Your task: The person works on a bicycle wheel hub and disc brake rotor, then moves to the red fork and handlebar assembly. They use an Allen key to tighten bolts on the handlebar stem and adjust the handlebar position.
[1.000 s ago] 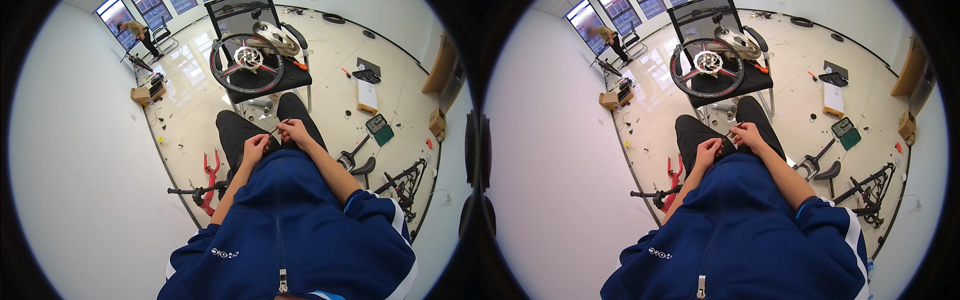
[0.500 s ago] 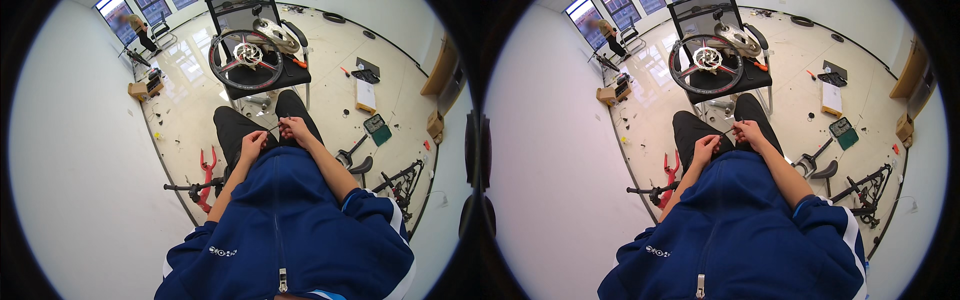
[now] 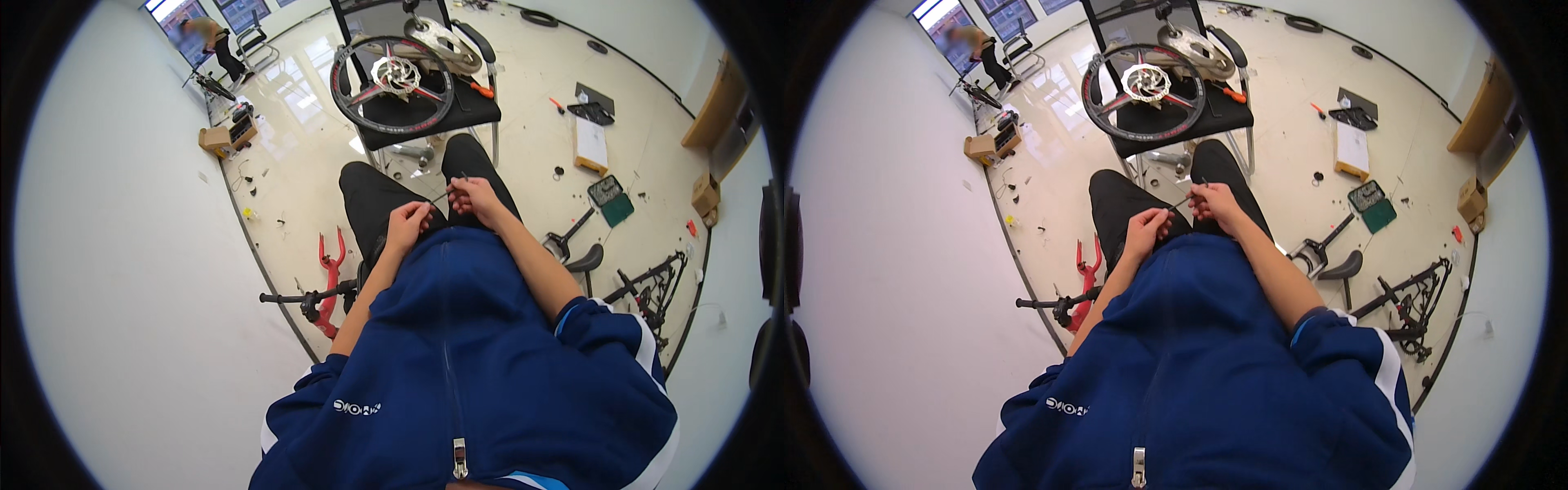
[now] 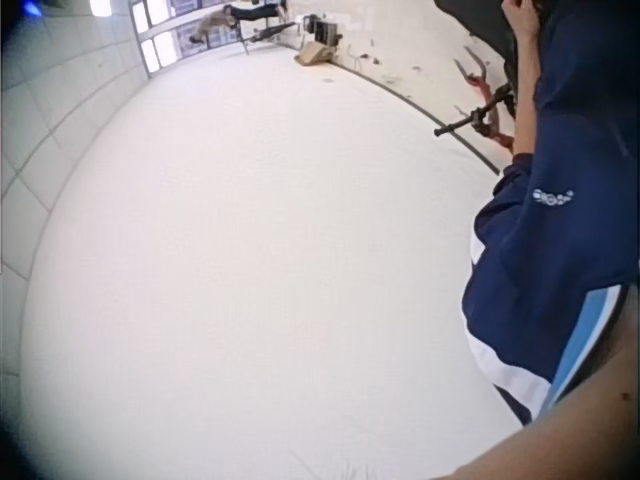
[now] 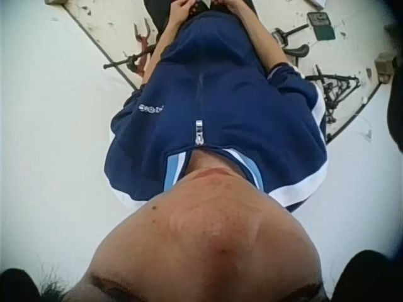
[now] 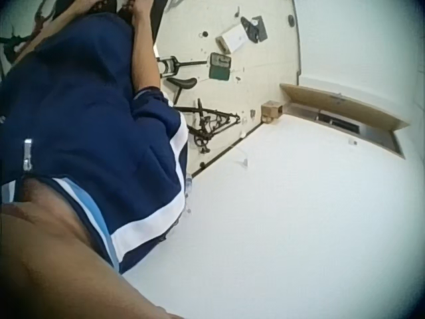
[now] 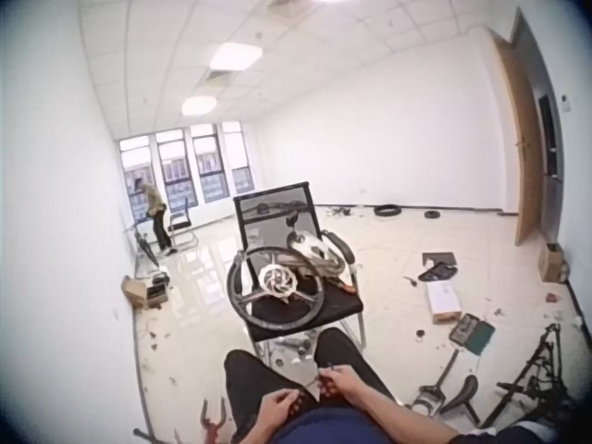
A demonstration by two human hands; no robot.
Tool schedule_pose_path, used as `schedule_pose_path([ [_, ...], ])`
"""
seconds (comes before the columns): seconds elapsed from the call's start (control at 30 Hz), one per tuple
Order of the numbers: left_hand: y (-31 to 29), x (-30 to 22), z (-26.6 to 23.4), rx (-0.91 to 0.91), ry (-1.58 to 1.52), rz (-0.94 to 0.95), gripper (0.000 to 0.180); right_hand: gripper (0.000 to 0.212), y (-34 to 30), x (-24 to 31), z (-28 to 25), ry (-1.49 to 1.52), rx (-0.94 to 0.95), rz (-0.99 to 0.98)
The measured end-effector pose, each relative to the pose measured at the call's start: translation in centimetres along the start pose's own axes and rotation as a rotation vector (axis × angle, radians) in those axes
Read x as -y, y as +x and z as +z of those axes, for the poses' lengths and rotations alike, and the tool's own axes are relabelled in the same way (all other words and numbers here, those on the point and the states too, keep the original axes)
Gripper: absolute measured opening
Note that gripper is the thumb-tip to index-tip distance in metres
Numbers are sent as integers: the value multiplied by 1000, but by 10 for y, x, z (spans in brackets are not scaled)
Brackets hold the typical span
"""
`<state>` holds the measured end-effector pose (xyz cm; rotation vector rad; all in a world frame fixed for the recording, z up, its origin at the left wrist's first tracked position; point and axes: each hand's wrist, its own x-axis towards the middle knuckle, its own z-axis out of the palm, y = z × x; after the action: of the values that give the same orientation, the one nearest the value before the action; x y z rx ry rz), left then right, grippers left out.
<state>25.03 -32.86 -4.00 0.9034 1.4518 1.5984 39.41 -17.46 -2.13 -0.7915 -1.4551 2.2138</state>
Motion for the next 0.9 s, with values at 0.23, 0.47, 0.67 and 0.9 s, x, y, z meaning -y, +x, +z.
schedule_pose_path([
  [0.23,16,-5,7,90,63,-191,39,24,5,-8,-15,142,-3,47],
  [0.47,71,2,1,-45,-60,-335,46,19,-12,-17,-33,144,43,107],
  [0.67,144,4,-41,-189,-180,-361,48,20,-8,-6,-28,157,90,172],
  [0.9,253,-2,-104,-639,-351,-218,40,20,11,-14,-35,237,170,301],
])
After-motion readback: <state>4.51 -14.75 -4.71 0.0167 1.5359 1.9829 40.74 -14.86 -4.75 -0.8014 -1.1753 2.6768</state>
